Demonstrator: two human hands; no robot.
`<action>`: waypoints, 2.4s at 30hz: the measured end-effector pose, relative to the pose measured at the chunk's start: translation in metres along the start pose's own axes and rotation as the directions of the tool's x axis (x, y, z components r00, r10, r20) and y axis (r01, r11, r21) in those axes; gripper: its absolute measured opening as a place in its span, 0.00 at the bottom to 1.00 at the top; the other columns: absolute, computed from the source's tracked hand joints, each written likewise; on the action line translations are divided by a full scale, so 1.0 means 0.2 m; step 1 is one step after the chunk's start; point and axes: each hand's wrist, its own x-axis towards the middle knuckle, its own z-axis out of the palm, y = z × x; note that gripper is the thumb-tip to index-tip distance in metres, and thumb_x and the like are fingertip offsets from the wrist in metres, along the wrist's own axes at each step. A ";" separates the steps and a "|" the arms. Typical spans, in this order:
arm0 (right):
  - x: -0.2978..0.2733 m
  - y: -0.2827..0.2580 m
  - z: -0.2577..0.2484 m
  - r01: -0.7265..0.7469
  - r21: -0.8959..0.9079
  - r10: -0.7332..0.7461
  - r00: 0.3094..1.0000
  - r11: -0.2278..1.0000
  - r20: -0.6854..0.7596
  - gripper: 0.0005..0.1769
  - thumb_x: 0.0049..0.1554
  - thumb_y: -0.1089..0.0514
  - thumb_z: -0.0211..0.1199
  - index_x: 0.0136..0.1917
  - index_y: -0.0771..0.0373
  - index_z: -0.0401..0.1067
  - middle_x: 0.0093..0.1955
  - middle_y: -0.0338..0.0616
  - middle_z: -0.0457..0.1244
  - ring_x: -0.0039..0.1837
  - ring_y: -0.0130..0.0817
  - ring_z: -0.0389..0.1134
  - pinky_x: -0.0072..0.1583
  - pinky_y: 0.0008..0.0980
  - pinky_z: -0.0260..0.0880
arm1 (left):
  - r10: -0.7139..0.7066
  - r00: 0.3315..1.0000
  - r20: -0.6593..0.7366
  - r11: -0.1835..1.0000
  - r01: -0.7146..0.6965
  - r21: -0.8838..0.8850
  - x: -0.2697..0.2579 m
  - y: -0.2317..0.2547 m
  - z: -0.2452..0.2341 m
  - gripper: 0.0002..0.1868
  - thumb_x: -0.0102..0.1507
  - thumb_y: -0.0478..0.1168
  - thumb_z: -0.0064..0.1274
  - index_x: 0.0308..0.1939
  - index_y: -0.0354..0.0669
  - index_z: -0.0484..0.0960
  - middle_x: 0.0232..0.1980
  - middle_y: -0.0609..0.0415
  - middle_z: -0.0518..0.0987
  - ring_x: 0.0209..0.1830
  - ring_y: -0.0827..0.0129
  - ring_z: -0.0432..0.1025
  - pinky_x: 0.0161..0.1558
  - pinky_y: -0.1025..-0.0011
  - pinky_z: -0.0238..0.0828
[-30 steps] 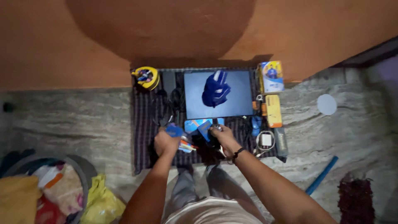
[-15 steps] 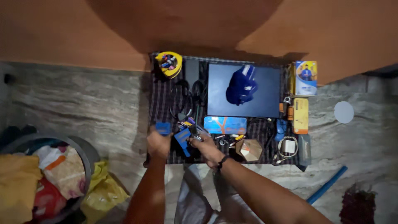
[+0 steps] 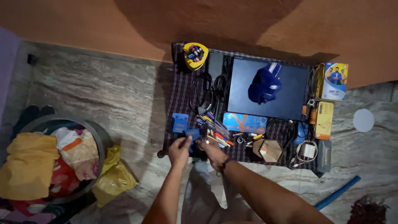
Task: The person wipes a hexagonal container with a blue cloth, then places it on a table. They pick up a blue plastic stand from the floor and place it on the table. They move a chair and then place several pens and pencils into the hexagonal container.
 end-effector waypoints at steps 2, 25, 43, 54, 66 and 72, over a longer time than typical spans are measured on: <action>-0.02 0.04 -0.04 -0.004 -0.040 0.004 1.000 0.999 -0.013 0.07 0.58 0.57 0.64 0.47 0.61 0.75 0.38 0.35 0.64 0.39 0.26 0.63 0.39 0.31 0.61 | 0.188 0.982 -0.026 0.982 -0.187 0.033 0.06 -0.18 0.03 0.16 0.56 0.44 0.69 0.42 0.38 0.86 0.34 0.59 0.84 0.34 0.76 0.76 0.39 0.76 0.72; 0.57 -0.06 -0.08 -0.107 -0.383 0.069 0.991 0.918 -0.113 0.17 0.64 0.43 0.52 0.54 0.54 0.73 0.37 0.34 0.63 0.35 0.26 0.57 0.36 0.34 0.55 | 0.238 0.966 0.102 0.821 -0.257 0.511 -0.08 0.00 -0.24 0.06 0.61 0.36 0.59 0.42 0.47 0.84 0.45 0.46 0.79 0.46 0.46 0.73 0.46 0.54 0.69; 0.04 -0.21 -0.21 0.398 -0.678 -0.551 0.834 0.618 -0.012 0.14 0.62 0.54 0.57 0.53 0.66 0.76 0.47 0.56 0.72 0.51 0.49 0.75 0.53 0.42 0.74 | 0.602 0.795 0.071 0.577 -0.495 0.650 -0.33 0.55 0.13 0.20 0.61 0.44 0.56 0.55 0.42 0.77 0.55 0.43 0.74 0.57 0.45 0.67 0.55 0.47 0.63; -0.51 -0.10 -0.85 0.215 -0.748 -0.763 0.356 0.628 -0.539 0.16 0.57 0.56 0.61 0.54 0.69 0.73 0.48 0.58 0.70 0.51 0.52 0.73 0.55 0.45 0.71 | 0.308 0.764 0.567 0.741 -0.566 0.360 -0.60 0.61 0.78 0.28 0.60 0.46 0.58 0.62 0.40 0.73 0.62 0.38 0.74 0.60 0.39 0.69 0.56 0.50 0.67; -0.26 0.23 -1.32 0.096 -0.487 -0.386 0.747 0.868 -0.541 0.30 0.53 0.52 0.66 0.62 0.72 0.64 0.58 0.62 0.68 0.61 0.54 0.71 0.62 0.46 0.70 | 0.197 0.850 0.489 0.712 -0.467 0.525 -0.53 0.31 1.07 0.20 0.58 0.42 0.58 0.54 0.43 0.80 0.52 0.41 0.84 0.54 0.48 0.78 0.55 0.55 0.74; -0.40 0.14 -1.43 -0.099 -0.662 -0.364 0.771 0.743 -0.523 0.28 0.53 0.56 0.60 0.63 0.74 0.63 0.56 0.71 0.66 0.60 0.63 0.69 0.63 0.51 0.69 | 0.457 0.858 0.234 0.572 -0.485 0.662 -0.81 0.53 1.08 0.32 0.57 0.47 0.63 0.61 0.37 0.73 0.58 0.37 0.74 0.62 0.41 0.66 0.61 0.44 0.59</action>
